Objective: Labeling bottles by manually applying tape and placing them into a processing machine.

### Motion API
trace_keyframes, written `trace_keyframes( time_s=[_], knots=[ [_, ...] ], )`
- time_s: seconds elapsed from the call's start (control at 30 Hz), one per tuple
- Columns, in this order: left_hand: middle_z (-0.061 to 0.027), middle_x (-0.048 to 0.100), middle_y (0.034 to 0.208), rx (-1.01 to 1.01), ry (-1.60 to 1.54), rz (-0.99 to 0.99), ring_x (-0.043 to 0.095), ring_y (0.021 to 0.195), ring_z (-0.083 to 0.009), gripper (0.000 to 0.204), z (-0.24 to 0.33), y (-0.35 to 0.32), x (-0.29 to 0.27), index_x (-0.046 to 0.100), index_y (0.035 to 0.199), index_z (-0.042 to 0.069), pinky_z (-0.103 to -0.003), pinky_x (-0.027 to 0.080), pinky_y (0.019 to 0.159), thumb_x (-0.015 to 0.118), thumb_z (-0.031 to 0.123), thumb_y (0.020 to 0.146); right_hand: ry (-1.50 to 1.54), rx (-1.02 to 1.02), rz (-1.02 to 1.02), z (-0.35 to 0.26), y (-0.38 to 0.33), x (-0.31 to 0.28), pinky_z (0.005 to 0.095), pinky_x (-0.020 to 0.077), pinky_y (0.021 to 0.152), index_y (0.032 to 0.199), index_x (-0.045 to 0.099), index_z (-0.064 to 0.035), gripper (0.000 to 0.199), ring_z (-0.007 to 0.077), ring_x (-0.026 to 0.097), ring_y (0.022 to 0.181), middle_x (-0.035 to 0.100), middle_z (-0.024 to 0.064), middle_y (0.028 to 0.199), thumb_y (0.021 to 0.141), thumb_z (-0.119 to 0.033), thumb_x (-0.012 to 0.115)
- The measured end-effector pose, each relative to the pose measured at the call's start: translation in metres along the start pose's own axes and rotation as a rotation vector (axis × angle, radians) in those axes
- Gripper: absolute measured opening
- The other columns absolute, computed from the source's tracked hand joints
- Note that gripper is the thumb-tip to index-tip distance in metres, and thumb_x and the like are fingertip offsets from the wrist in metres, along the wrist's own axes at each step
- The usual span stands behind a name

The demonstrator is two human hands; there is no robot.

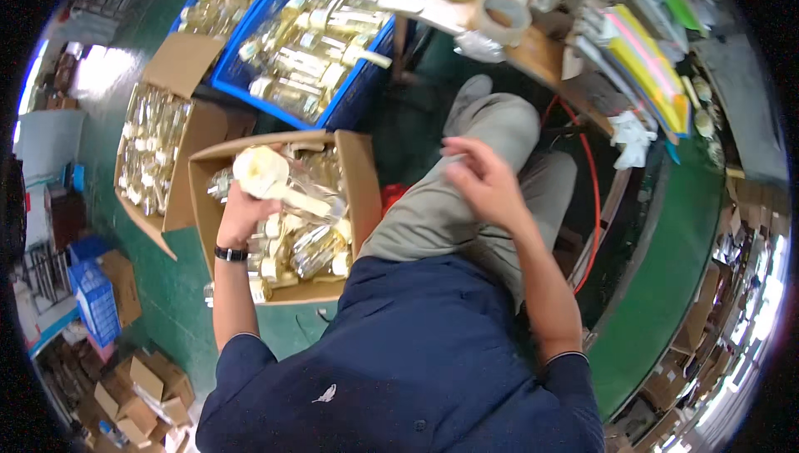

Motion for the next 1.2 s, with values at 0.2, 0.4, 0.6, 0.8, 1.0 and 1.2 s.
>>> trace_keyframes(
  time_s=[0.2, 0.4, 0.6, 0.8, 1.0, 1.2],
  knots=[
    [-0.0242, 0.060, 0.147, 0.549, -0.673, -0.538, 0.052, 0.145, -0.0492, 0.093, 0.112, 0.051, 0.157, 0.046, 0.156, 0.004, -0.062, 0.045, 0.119, 0.094, 0.019, 0.078, 0.469, 0.014, -0.157, -0.048, -0.034, 0.006, 0.0340, 0.0575, 0.092, 0.159, 0.047, -0.0059, 0.072, 0.0238, 0.066, 0.112, 0.063, 0.0142, 0.143, 0.095, -0.014, 0.077],
    [-0.0253, 0.060, 0.149, 0.247, -0.657, -0.667, 0.046, 0.150, -0.0527, 0.067, 0.136, 0.068, 0.235, 0.048, 0.155, 0.005, -0.061, 0.046, 0.118, 0.078, 0.017, 0.096, 0.374, -0.224, 0.020, -0.095, -0.116, -0.087, 0.0354, 0.0521, 0.103, 0.159, 0.048, -0.0051, 0.080, 0.0242, 0.061, 0.123, 0.060, 0.0141, 0.148, 0.088, -0.015, 0.082],
    [-0.0196, 0.063, 0.145, -0.243, -0.930, -0.904, 0.061, 0.135, -0.0373, 0.071, 0.127, 0.088, 0.271, 0.045, 0.160, 0.007, -0.051, 0.051, 0.111, 0.075, 0.019, 0.097, 0.159, -0.298, 0.330, -0.120, -0.178, -0.146, 0.0348, 0.0467, 0.110, 0.157, 0.050, -0.0049, 0.081, 0.0230, 0.058, 0.129, 0.059, 0.0128, 0.148, 0.084, -0.008, 0.084],
    [-0.0144, 0.071, 0.128, -0.014, -0.319, -0.800, 0.067, 0.109, -0.0231, 0.054, 0.163, 0.117, 0.297, 0.055, 0.152, 0.005, -0.039, 0.056, 0.097, 0.068, 0.024, 0.103, -0.167, -0.322, 0.311, -0.147, -0.183, -0.177, 0.0359, 0.0451, 0.113, 0.155, 0.052, -0.0061, 0.080, 0.0240, 0.056, 0.136, 0.057, 0.0114, 0.152, 0.081, -0.001, 0.083],
    [-0.0057, 0.070, 0.098, 0.659, 0.340, -0.484, 0.063, 0.082, -0.0146, 0.048, 0.242, 0.174, 0.311, 0.070, 0.126, -0.002, -0.028, 0.053, 0.075, 0.084, 0.031, 0.094, -0.682, -0.432, 0.442, -0.185, -0.146, -0.229, 0.0382, 0.0434, 0.117, 0.153, 0.055, -0.0080, 0.079, 0.0266, 0.055, 0.139, 0.056, 0.0084, 0.156, 0.080, 0.004, 0.080],
    [-0.0092, 0.069, 0.099, 0.538, 0.438, -0.476, 0.064, 0.078, -0.0142, 0.064, 0.277, 0.252, 0.323, 0.070, 0.130, -0.004, -0.026, 0.053, 0.064, 0.089, 0.041, 0.088, -0.736, -0.447, 0.503, -0.202, -0.088, -0.282, 0.0402, 0.0427, 0.120, 0.151, 0.058, -0.0080, 0.074, 0.0278, 0.054, 0.141, 0.056, 0.0077, 0.157, 0.082, 0.005, 0.078]
  ],
)
Point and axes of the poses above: each hand's wrist, its own y-axis towards the middle knuckle, its own x-axis out of the palm, z = x × y, the point moved 6 cm from there along y, towards the middle knuckle
